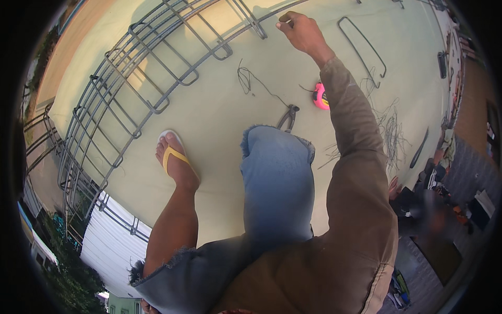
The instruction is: The person measures a metal frame with a tape measure, then places and adjusts multiple U-shaped metal pieces along the frame. They repeatedly measure and reposition the pieces to align them with the frame on a rooftop surface.
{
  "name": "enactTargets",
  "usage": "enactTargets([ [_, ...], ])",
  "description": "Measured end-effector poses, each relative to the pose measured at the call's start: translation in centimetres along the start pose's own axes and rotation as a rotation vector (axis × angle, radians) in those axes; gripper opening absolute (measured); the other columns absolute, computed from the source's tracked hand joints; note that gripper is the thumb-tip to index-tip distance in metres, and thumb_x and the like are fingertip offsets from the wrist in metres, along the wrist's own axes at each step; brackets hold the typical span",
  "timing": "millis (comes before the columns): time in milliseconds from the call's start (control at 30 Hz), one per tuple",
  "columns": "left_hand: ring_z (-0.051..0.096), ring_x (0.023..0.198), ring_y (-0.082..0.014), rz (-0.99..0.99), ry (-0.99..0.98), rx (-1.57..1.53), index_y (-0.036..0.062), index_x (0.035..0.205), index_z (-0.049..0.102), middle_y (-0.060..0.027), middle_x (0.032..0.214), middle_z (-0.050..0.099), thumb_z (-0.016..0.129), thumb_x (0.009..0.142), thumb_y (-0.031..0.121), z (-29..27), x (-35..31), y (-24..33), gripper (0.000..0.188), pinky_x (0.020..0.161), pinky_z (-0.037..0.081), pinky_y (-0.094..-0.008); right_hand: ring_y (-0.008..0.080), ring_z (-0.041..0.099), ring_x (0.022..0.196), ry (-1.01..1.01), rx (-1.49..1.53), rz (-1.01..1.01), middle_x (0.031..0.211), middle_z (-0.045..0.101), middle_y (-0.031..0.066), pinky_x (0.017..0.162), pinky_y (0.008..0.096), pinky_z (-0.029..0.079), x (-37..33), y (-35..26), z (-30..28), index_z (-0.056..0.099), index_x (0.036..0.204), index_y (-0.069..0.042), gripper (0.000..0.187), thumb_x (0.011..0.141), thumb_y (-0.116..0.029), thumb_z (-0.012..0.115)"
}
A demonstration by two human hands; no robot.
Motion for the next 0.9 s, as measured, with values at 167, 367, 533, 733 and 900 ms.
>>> enactTargets([
  [167, 0.046, 0.126, -0.0388, -0.246, 0.025, 0.142, -0.0033, 0.120, 0.055, -0.0242, 0.130, 0.054, 0.045, 0.092, 0.054, -2.1, -0.1, 0.3, 0.065, 0.107, 0.032, -0.0554, 0.0358, 0.070, 0.092, 0.022, -0.167, 0.435, 0.095, 0.073, 0.0162, 0.080, 0.0456, 0.054, -15.5, 7.6, 1.6, 0.070, 0.106, -0.006, 0.033, 0.094, -0.037, 0.066],
  [367, 0.045, 0.134, -0.0361, -0.465, 0.056, 0.362, -0.0041, 0.126, 0.052, -0.0241, 0.139, 0.053, 0.042, 0.093, 0.057, -6.1, -1.7, 1.8, 0.070, 0.115, 0.029, -0.0529, 0.0464, 0.053, 0.125, 0.042, -0.232, 0.559, 0.130, 0.055, 0.0346, 0.103, 0.0497, 0.044, -21.4, 14.3, 4.8, 0.040, 0.150, -0.001, 0.098, 0.082, -0.065, 0.071],
  [533, 0.047, 0.134, -0.0356, -0.498, 0.140, 0.269, -0.0043, 0.129, 0.052, -0.0242, 0.141, 0.052, 0.042, 0.095, 0.056, -6.6, -2.2, 0.0, 0.070, 0.115, 0.031, -0.0510, 0.0456, 0.058, 0.118, -0.015, -0.097, 0.455, 0.132, 0.054, 0.0357, 0.103, 0.0473, 0.046, -20.8, 17.9, 7.5, 0.038, 0.149, 0.006, 0.104, 0.075, -0.053, 0.082],
  [733, 0.050, 0.133, -0.0344, -0.510, 0.148, 0.131, -0.0061, 0.132, 0.052, -0.0242, 0.140, 0.054, 0.043, 0.097, 0.047, -7.2, -2.5, -1.1, 0.064, 0.116, 0.034, -0.0490, 0.0353, 0.060, 0.106, 0.173, -0.278, 0.341, 0.116, 0.059, 0.0258, 0.095, 0.0441, 0.049, -20.8, 16.8, 7.5, 0.047, 0.135, 0.008, 0.085, 0.072, -0.032, 0.087],
  [900, 0.050, 0.133, -0.0334, -0.509, 0.105, 0.106, -0.0075, 0.132, 0.053, -0.0238, 0.140, 0.054, 0.043, 0.096, 0.042, -7.1, -2.1, -0.7, 0.062, 0.116, 0.033, -0.0481, 0.0294, 0.061, 0.105, 0.154, 0.426, 0.580, 0.118, 0.063, 0.0147, 0.089, 0.0476, 0.048, -20.1, 12.5, 3.4, 0.052, 0.134, 0.000, 0.072, 0.079, -0.038, 0.080],
])
Point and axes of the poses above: each hand's wrist, its own x-axis towards the middle knuckle, its own z-axis out of the palm, y = z × x, the point moved 3 cm from there along x, towards the middle knuckle
